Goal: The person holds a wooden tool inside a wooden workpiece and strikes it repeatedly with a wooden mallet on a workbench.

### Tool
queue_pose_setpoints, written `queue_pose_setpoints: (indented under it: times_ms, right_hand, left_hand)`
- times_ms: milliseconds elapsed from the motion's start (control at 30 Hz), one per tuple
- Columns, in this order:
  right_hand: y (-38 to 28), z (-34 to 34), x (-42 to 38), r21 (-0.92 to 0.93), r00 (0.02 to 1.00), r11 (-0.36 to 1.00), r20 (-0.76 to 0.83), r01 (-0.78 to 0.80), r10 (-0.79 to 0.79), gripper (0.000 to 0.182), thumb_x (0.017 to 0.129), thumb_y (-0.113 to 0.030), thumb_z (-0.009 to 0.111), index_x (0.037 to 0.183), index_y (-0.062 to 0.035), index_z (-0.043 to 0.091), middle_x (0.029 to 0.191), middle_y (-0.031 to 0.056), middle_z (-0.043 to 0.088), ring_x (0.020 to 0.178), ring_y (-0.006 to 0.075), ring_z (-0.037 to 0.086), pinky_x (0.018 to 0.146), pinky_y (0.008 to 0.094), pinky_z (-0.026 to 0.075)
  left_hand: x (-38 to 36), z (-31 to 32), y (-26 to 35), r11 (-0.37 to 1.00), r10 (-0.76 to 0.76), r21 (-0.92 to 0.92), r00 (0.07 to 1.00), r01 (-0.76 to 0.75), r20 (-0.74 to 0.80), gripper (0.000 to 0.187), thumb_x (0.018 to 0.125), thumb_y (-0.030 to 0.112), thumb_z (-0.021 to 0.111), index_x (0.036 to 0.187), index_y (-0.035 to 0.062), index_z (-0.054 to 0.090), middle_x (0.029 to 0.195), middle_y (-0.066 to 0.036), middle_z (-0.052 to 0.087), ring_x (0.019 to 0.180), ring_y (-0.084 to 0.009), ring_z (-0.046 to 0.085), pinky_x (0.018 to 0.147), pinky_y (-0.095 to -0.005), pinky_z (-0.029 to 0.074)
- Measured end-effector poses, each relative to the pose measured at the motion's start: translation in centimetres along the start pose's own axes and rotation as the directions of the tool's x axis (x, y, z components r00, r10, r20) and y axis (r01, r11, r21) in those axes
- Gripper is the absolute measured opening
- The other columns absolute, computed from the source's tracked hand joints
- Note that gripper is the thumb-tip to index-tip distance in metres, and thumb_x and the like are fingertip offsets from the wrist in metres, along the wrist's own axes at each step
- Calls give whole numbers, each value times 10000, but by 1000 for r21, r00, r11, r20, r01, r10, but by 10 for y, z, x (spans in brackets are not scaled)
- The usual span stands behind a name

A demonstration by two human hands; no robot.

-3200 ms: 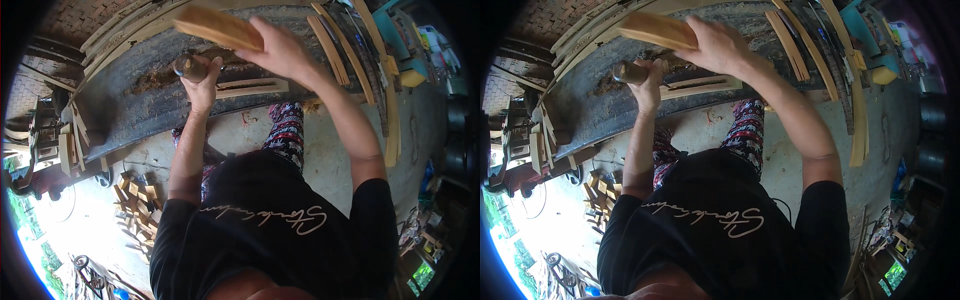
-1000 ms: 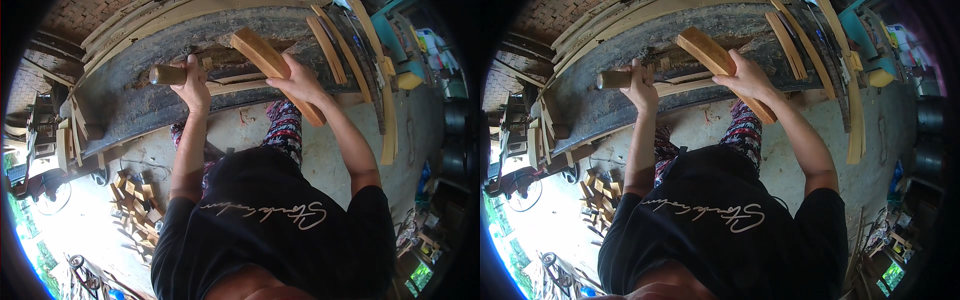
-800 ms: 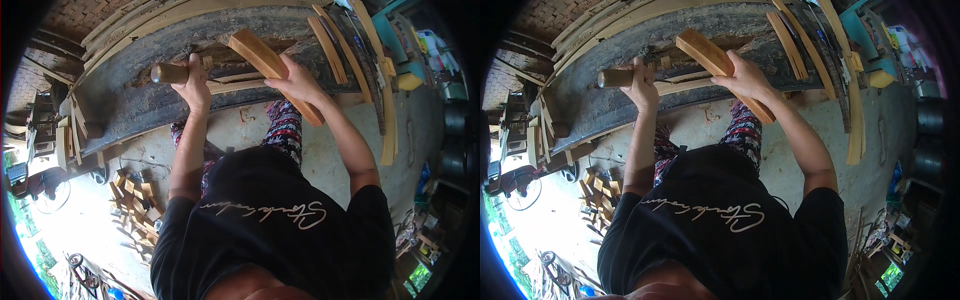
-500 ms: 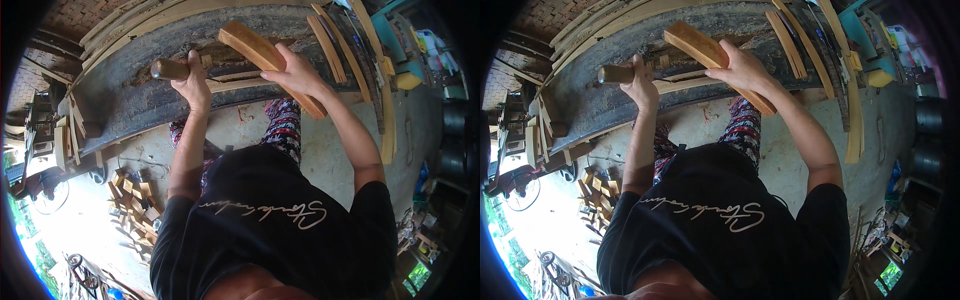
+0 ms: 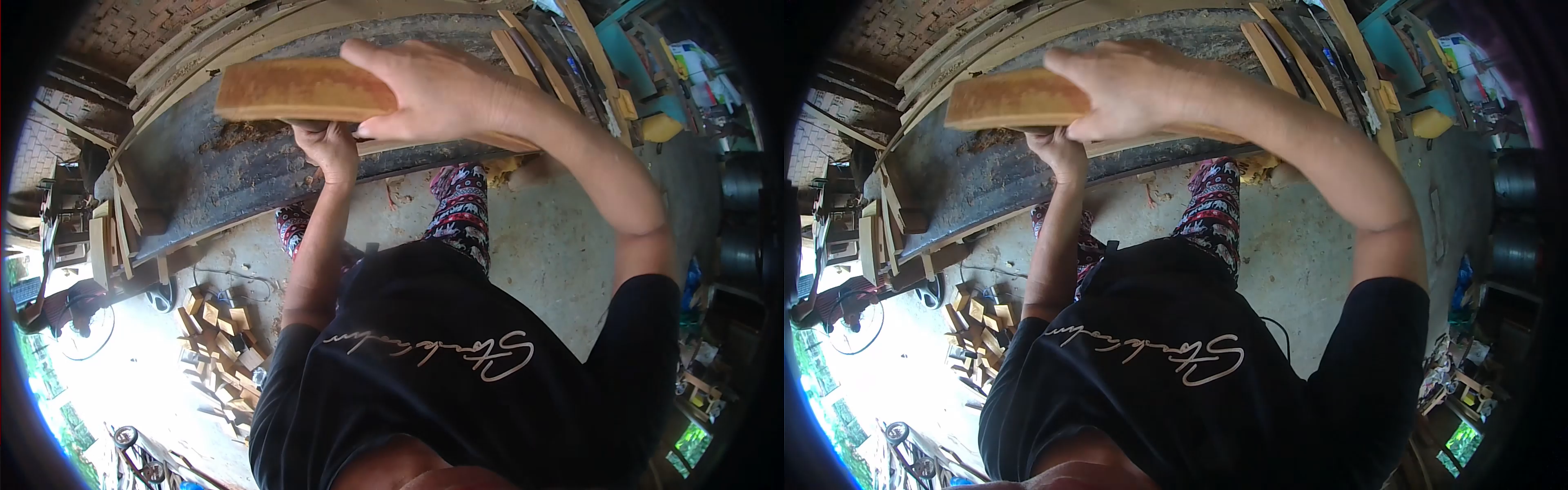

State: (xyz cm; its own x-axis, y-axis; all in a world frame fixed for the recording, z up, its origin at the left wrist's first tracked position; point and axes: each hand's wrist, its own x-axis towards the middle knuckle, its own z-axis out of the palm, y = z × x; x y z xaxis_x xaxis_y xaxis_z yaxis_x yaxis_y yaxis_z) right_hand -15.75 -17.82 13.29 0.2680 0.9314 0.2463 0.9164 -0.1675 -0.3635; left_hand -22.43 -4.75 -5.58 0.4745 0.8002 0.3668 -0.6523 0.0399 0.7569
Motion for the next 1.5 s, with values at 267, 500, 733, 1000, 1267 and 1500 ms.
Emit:
queue_pose_setpoints:
  times_ms: [267,500,733,1000,1267,1500]
  right_hand:
    - [-41,-77,6,449,977,878,194,-167,87,484,898,-305,670,1153,7,403,883,161,562,780,242,625,681,383,525]
    - [-10,-37,-8,367,985,914,99,-171,144,629,860,-324,720,1258,36,392,974,198,616,816,283,656,689,383,542]
    - [-7,-34,-8,255,995,962,36,-99,93,592,849,-289,720,1240,34,414,981,206,620,863,293,661,755,401,535]
    - [-12,-35,-4,381,995,920,61,-94,76,576,858,-259,714,1246,38,410,997,215,626,874,296,664,765,401,538]
    - [-3,-26,3,396,998,917,54,-52,33,582,846,-252,719,1246,35,408,1024,228,634,872,299,668,750,410,538]
    - [-1,-22,3,359,997,930,33,-79,72,606,835,-270,723,1260,24,408,1003,225,642,875,311,670,747,414,539]
  left_hand:
    - [3,-3,3,985,-36,163,996,49,-83,183,878,39,697,777,76,549,722,30,543,661,-54,487,619,-217,433]
    - [16,-2,28,991,-135,-27,977,133,-164,279,903,76,681,756,136,452,615,46,440,489,-40,367,432,-212,261]
    - [12,-3,19,982,-125,122,983,141,-135,250,905,143,709,783,97,495,609,33,486,512,-54,430,468,-218,343]
    - [9,1,18,978,-29,203,993,52,-115,257,923,173,699,765,74,520,601,19,515,525,-54,445,490,-217,365]
    - [10,-13,10,965,-84,247,996,92,-40,80,918,40,619,949,34,546,834,-31,605,715,-87,572,592,-233,486]
    - [10,-8,13,971,-88,219,995,96,-50,82,911,55,632,928,35,555,800,-14,603,656,-63,532,546,-221,430]
